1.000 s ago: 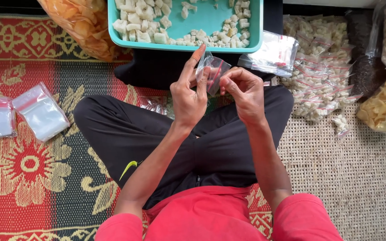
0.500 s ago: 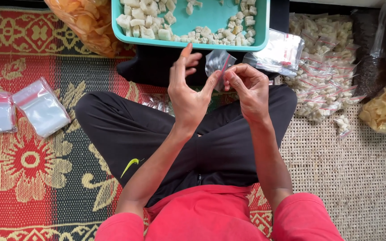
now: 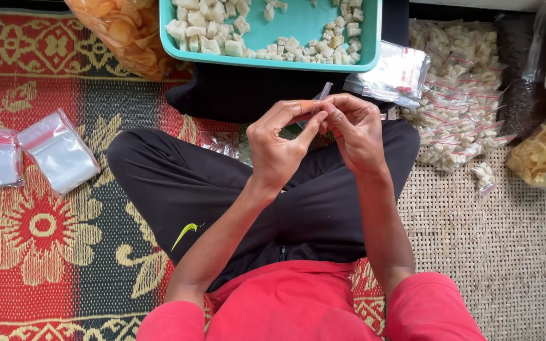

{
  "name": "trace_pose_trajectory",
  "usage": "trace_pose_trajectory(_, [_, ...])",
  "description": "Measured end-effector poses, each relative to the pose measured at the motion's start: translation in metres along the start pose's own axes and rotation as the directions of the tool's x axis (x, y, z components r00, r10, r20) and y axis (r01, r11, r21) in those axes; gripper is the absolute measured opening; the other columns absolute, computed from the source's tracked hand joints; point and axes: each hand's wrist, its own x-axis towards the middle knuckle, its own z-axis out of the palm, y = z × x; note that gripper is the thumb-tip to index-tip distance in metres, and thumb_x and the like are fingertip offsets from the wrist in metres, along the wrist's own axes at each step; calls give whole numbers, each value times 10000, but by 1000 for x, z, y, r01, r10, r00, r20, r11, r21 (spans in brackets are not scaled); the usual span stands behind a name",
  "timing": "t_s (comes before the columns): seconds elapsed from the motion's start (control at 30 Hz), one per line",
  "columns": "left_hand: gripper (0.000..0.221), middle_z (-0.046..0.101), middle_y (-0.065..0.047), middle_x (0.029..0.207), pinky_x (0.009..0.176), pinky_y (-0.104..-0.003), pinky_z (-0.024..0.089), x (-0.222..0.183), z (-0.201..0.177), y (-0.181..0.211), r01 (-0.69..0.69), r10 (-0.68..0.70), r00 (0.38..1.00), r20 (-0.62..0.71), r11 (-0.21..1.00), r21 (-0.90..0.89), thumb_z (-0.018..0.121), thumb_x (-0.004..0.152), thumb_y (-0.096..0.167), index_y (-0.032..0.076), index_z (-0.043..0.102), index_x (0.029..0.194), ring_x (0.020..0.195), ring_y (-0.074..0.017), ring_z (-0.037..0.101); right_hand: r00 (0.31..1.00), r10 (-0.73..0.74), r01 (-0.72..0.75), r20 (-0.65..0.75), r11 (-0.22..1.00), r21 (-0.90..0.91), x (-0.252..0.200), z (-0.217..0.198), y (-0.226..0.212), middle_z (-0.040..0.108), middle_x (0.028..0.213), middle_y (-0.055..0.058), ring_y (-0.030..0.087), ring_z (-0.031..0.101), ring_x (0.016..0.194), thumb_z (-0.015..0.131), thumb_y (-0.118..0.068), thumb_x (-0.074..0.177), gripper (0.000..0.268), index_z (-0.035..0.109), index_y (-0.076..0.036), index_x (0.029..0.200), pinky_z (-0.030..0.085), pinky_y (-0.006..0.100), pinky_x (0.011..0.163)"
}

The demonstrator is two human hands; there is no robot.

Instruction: Packaging small white food items into small clear plastic bags while sitting on the floor.

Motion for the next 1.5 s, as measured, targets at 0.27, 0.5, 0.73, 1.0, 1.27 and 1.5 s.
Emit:
trace_pose_trajectory(0.27, [237,785,-184,966,720,-276,666,-3,0,6,46,-45,999,28,999,-24,845,811,-64,-32,766,1033,898,-281,786,999,41,-41,-5,998,56,-5,-7,-2,695,925,200,172,715,734,696,0,992,145,676,142,1009,618,272,629])
trace_pose_trajectory(0.5, [212,785,-199,995,726,-291,664,0,2,9,65,-65,997,42,998,2,798,849,-74,-56,753,1056,904,-294,782,1000,13,-14,22,998,54,0,-10,-2,668,867,231,211,686,705,695,23,976,127,672,147,968,591,307,628])
trace_pose_trajectory(0.73, [224,779,-203,1028,728,-285,682,11,14,19,42,-42,998,43,999,-2,766,873,-71,-29,747,1092,917,-289,785,1000,-16,15,4,997,79,10,-9,-19,657,825,236,235,694,678,665,32,984,117,663,148,972,590,298,624])
trace_pose_trajectory(1.0, [258,756,-236,1088,744,-314,681,12,21,28,32,-33,997,66,999,24,762,885,-66,-51,713,1138,945,-316,778,999,-32,32,-8,998,60,12,-13,-23,662,802,221,210,715,670,637,34,1006,116,663,145,985,597,284,619])
trace_pose_trajectory(1.27, [319,755,-214,1137,758,-283,678,14,24,23,27,-35,993,110,997,75,784,879,-51,-15,711,1187,947,-283,790,998,-62,62,-2,998,14,16,-27,-18,657,827,237,214,701,671,680,42,988,114,667,154,970,608,315,609])
trace_pose_trajectory(1.5, [287,766,-187,1136,755,-275,687,17,20,15,152,-152,978,140,988,11,753,894,-51,13,728,1173,937,-270,794,990,-134,136,48,989,-55,15,-24,-17,633,824,254,228,663,681,701,57,986,123,661,171,963,597,334,635])
